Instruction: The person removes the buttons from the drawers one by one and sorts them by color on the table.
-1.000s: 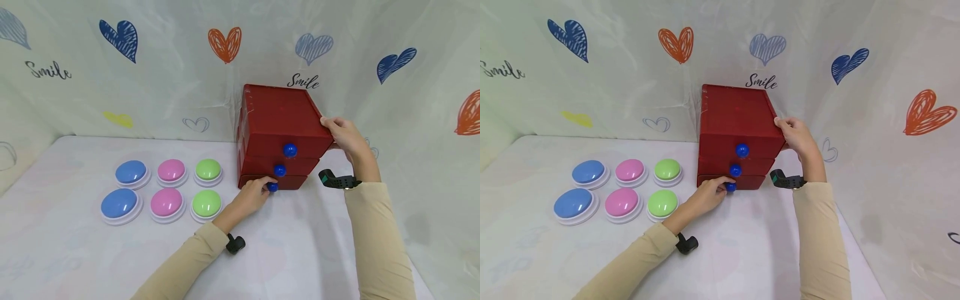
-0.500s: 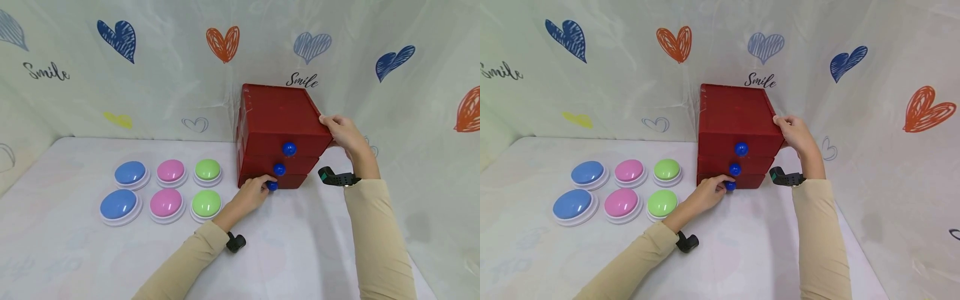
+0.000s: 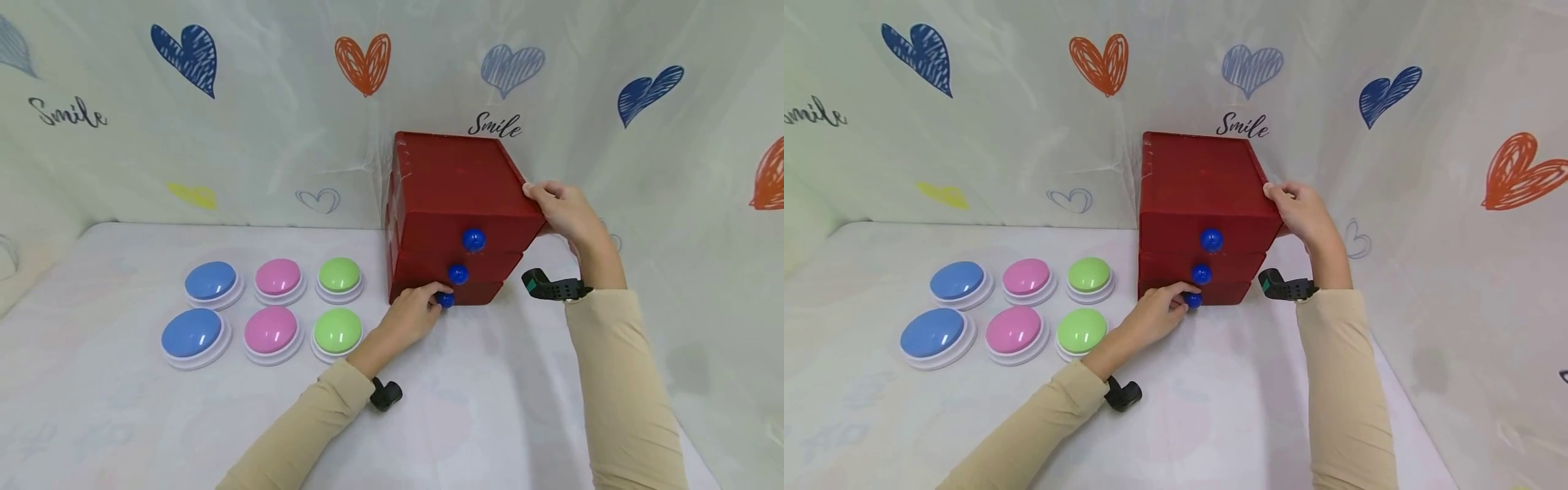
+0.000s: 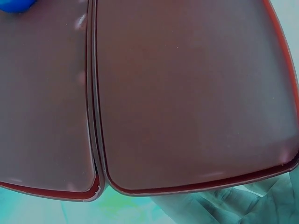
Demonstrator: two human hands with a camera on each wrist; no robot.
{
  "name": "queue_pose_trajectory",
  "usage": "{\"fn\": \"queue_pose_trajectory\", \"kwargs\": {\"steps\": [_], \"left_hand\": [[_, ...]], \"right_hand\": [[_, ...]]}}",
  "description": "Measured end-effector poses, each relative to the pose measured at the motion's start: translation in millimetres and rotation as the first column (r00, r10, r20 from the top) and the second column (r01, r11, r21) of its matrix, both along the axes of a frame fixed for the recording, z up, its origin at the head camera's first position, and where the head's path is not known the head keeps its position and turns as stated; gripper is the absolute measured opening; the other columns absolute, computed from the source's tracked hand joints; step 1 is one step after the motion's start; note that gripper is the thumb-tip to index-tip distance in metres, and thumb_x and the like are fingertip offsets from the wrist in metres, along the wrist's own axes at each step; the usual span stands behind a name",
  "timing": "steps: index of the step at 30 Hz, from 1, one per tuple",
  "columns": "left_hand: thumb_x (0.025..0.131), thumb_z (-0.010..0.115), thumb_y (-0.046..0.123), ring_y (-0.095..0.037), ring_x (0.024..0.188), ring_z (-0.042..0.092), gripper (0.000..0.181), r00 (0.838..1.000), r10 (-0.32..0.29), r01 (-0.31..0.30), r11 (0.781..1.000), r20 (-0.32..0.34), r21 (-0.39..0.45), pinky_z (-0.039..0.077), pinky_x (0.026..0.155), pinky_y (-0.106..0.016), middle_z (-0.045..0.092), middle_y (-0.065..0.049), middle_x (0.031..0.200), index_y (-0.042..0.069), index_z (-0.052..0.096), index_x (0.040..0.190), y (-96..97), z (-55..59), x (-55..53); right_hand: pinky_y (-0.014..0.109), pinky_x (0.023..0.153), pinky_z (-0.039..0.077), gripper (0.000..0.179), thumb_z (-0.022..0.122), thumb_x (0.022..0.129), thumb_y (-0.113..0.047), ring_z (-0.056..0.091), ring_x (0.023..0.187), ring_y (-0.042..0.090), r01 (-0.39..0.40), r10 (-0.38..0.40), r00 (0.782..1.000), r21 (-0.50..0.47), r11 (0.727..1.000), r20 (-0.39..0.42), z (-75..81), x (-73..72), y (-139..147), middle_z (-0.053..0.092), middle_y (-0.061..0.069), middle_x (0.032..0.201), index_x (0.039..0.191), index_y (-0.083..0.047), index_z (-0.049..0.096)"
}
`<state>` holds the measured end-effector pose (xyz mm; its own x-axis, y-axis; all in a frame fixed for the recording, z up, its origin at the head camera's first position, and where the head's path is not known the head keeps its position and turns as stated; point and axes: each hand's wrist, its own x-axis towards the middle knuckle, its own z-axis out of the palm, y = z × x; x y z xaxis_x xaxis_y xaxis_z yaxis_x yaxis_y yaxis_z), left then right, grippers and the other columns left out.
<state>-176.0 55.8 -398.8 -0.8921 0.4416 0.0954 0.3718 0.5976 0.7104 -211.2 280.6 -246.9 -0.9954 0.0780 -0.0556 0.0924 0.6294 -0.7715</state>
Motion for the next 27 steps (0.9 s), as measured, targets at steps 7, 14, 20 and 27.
{"fn": "queue_pose_trajectory", "kwargs": {"steps": [7, 14, 20, 27], "left_hand": [[0.093, 0.056, 0.016, -0.016, 0.092, 0.062, 0.035, 1.0, -0.019, 0.018, 0.998, -0.02, -0.056, 0.051, 0.075, -0.025, 0.067, -0.005, 0.107, 0.016, 0.054, 0.128, -2.6, 2.2, 5.2], [0.094, 0.055, 0.02, -0.02, 0.109, 0.059, 0.044, 0.999, -0.042, 0.044, 0.989, 0.015, -0.139, 0.05, 0.09, -0.036, 0.062, -0.004, 0.124, 0.018, 0.045, 0.137, -6.8, 6.1, 12.1], [0.093, 0.056, 0.022, -0.02, 0.1, 0.061, 0.048, 0.996, -0.086, 0.084, 0.98, -0.007, -0.179, 0.05, 0.089, -0.034, 0.061, -0.005, 0.124, 0.017, 0.044, 0.139, -31.8, 15.1, 29.6], [0.093, 0.056, 0.022, -0.024, 0.125, 0.05, 0.045, 0.994, -0.052, 0.037, 0.988, -0.095, -0.15, 0.041, 0.102, -0.04, 0.054, -0.007, 0.133, 0.01, 0.048, 0.135, -97.8, 24.6, 61.6]], "right_hand": [[0.019, 0.07, 0.052, 0.065, 0.039, 0.093, -0.053, 0.059, 0.077, 0.007, -0.013, 0.013, 1.0, 0.011, 1.0, 0.002, 1.0, -2.3, -4.5, 0.05, 0.016, 0.118, 0.134, -0.002, 0.04], [0.019, 0.067, 0.051, 0.066, 0.038, 0.093, -0.055, 0.059, 0.076, 0.007, -0.022, 0.022, 1.0, 0.001, 1.0, -0.021, -1.9, -2.8, -8.3, 0.054, 0.01, 0.11, 0.132, -0.001, 0.042], [0.025, 0.068, 0.047, 0.062, 0.03, 0.096, -0.051, 0.056, 0.08, 0.015, 0.057, -0.037, 0.989, 0.145, 0.988, -0.142, -5.8, 0.4, -13.8, 0.059, 0.013, 0.099, 0.124, 0.0, 0.052], [0.047, 0.085, 0.049, 0.052, 0.025, 0.101, -0.033, 0.055, 0.104, 0.038, 0.165, -0.032, 0.908, 0.287, 0.944, -0.417, -19.5, 20.7, -27.2, 0.057, 0.028, 0.117, 0.128, 0.003, 0.05]]}}
